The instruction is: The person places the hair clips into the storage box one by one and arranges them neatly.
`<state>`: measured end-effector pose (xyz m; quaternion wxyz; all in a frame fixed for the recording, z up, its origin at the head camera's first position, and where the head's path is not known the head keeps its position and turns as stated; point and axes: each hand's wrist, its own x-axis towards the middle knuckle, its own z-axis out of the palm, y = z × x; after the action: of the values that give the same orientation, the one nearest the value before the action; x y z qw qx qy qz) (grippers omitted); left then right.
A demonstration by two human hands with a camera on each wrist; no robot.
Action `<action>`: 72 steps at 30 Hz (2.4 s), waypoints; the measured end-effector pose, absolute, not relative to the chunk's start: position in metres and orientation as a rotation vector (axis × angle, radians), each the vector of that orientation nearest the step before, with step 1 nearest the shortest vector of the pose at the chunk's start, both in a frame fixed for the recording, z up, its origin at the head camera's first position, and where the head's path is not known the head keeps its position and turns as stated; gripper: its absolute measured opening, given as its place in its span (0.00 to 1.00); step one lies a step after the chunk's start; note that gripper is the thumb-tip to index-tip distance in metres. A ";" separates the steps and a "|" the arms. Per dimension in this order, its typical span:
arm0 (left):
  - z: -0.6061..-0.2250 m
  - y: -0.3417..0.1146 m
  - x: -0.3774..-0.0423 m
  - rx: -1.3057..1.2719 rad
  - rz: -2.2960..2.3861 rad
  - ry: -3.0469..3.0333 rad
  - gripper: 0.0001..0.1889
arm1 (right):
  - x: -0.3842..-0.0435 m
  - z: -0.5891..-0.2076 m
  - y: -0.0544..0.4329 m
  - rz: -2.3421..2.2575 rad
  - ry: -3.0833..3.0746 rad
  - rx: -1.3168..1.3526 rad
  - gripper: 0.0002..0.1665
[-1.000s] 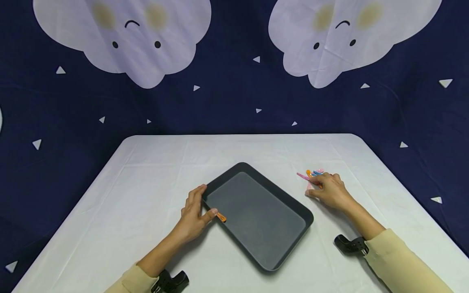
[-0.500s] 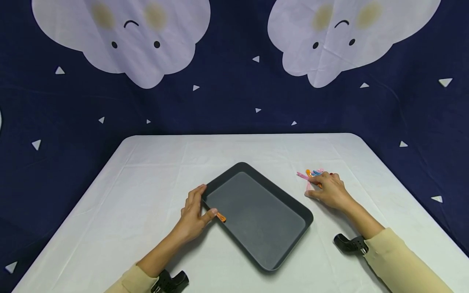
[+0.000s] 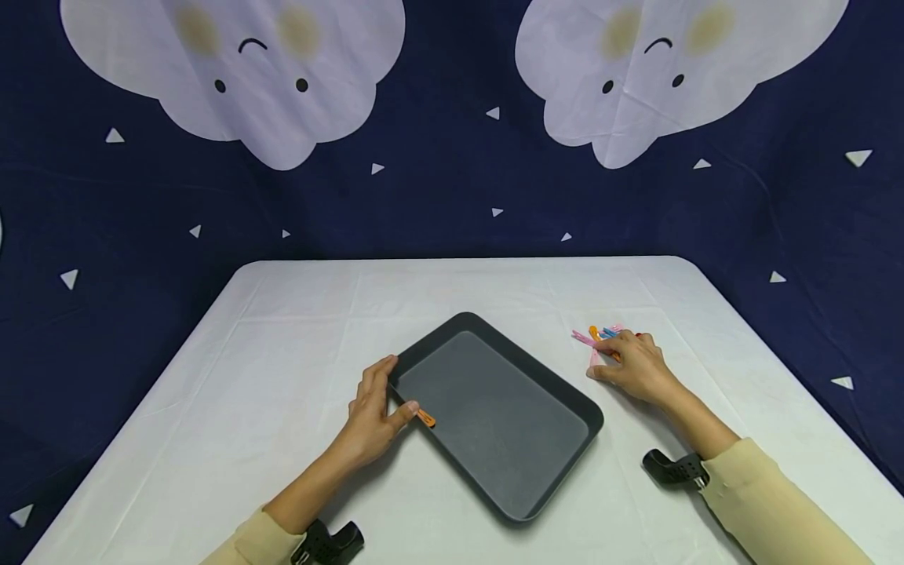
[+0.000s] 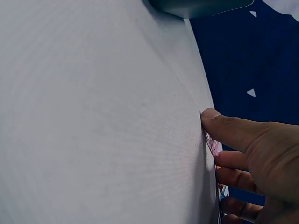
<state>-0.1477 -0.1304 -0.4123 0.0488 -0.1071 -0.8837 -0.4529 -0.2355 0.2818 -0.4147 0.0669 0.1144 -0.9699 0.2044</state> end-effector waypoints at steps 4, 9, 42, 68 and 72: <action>-0.412 -0.130 -0.148 -0.321 -1.389 -2.701 0.38 | -0.236 -0.413 0.281 0.620 -2.919 0.347 0.31; -0.413 -0.131 -0.148 -0.324 -1.392 -2.705 0.38 | -0.236 -0.411 0.279 0.627 -2.901 0.349 0.30; -0.411 -0.130 -0.148 -0.315 -1.382 -2.701 0.39 | -0.241 -0.348 0.232 0.775 -2.842 0.504 0.30; -0.411 -0.129 -0.147 -0.308 -1.418 -2.707 0.38 | -0.241 -0.343 0.169 0.801 -2.773 0.849 0.32; -0.411 -0.130 -0.147 -0.302 -1.434 -2.707 0.39 | -0.241 -0.344 0.159 0.783 -2.779 0.872 0.32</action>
<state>-0.1466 -0.1295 -0.4110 0.0315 -0.0980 -0.8790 -0.4656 -0.2413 0.1585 -0.3437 0.0629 0.2885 -0.9196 0.2591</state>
